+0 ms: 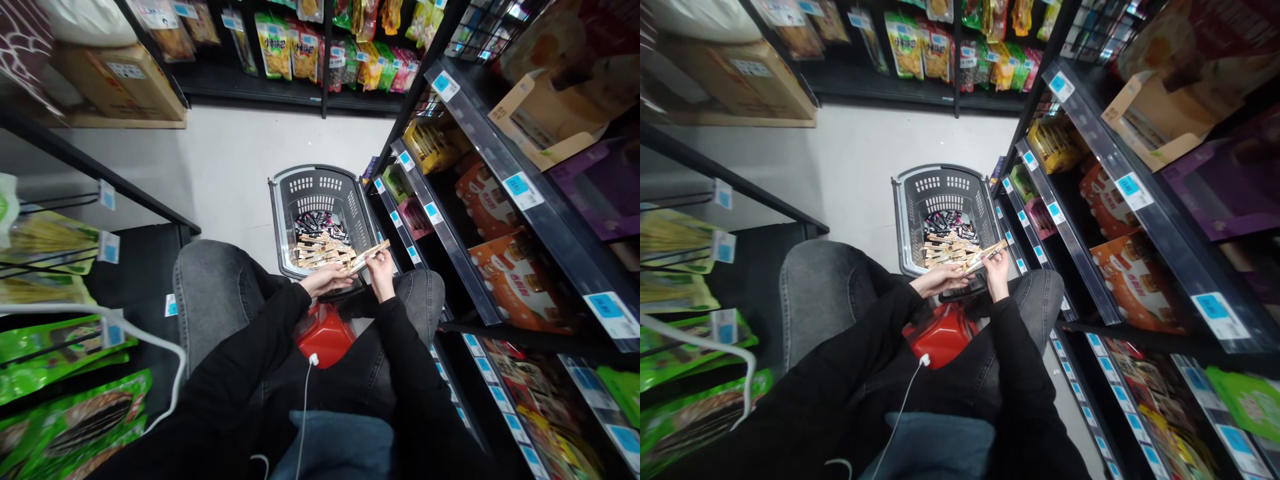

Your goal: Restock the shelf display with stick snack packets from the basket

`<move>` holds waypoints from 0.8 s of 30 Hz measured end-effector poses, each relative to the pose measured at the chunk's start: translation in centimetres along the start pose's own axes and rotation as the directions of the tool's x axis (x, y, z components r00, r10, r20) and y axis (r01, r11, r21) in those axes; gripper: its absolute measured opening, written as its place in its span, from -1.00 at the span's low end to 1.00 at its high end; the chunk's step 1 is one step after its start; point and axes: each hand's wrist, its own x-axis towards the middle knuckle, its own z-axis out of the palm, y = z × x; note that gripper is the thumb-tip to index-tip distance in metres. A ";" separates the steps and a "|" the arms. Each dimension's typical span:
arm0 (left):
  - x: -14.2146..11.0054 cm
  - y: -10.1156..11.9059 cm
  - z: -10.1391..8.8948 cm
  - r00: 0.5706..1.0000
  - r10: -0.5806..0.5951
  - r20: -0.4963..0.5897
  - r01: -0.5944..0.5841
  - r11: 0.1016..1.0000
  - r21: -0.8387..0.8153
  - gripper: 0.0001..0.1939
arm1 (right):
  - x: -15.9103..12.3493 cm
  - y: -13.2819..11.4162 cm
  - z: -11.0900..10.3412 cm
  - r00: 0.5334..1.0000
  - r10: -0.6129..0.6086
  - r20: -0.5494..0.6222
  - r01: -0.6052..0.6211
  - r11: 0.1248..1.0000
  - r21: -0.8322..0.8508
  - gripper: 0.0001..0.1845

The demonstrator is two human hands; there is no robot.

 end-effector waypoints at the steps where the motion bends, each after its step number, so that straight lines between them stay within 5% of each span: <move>1: 0.0 -0.1 0.1 1.000 0.018 -0.012 -0.018 0.999 0.034 -0.82 | -0.1 0.2 0.0 1.000 0.012 0.013 -0.011 1.000 -0.005 -0.53; 6: 0.5 -0.3 0.4 0.960 0.269 -0.081 -0.230 0.919 0.319 -0.80 | -0.6 2.2 0.6 0.986 0.125 0.107 -0.111 0.986 -0.125 -0.61; 8: 0.5 0.0 0.1 0.899 0.428 -0.095 -0.296 0.752 0.589 -0.80 | -0.8 2.7 0.8 0.981 0.141 0.135 -0.112 0.974 -0.197 -0.62; 10: 0.3 0.4 -0.2 0.821 0.567 -0.066 -0.274 0.492 0.826 -0.77 | -0.8 2.7 0.9 0.972 0.136 0.192 -0.073 0.950 -0.305 -0.63; 12: 0.0 0.6 -0.3 0.765 0.644 -0.010 -0.219 0.275 0.936 -0.74 | -0.9 2.3 0.9 0.955 0.102 0.278 0.043 0.882 -0.469 -0.67; 14: -0.4 0.6 -0.3 0.726 0.688 0.028 -0.207 0.180 0.962 -0.74 | -1.1 1.7 1.1 0.930 0.030 0.367 0.225 0.744 -0.629 -0.67; 17: -0.3 0.3 -0.3 0.698 0.716 -0.027 -0.241 0.271 0.932 -0.76 | -1.7 0.8 1.4 0.857 -0.061 0.511 0.476 0.471 -0.742 -0.58; 20: 0.3 0.0 -0.6 0.770 0.617 -0.163 -0.260 0.536 0.803 -0.69 | -2.4 0.6 1.6 0.795 -0.058 0.604 0.593 0.278 -0.755 -0.50; 24: 0.7 0.2 -0.7 0.849 0.441 -0.293 -0.284 0.846 0.451 -0.67 | -3.0 0.8 1.8 0.813 -0.068 0.579 0.582 0.152 -0.799 -0.52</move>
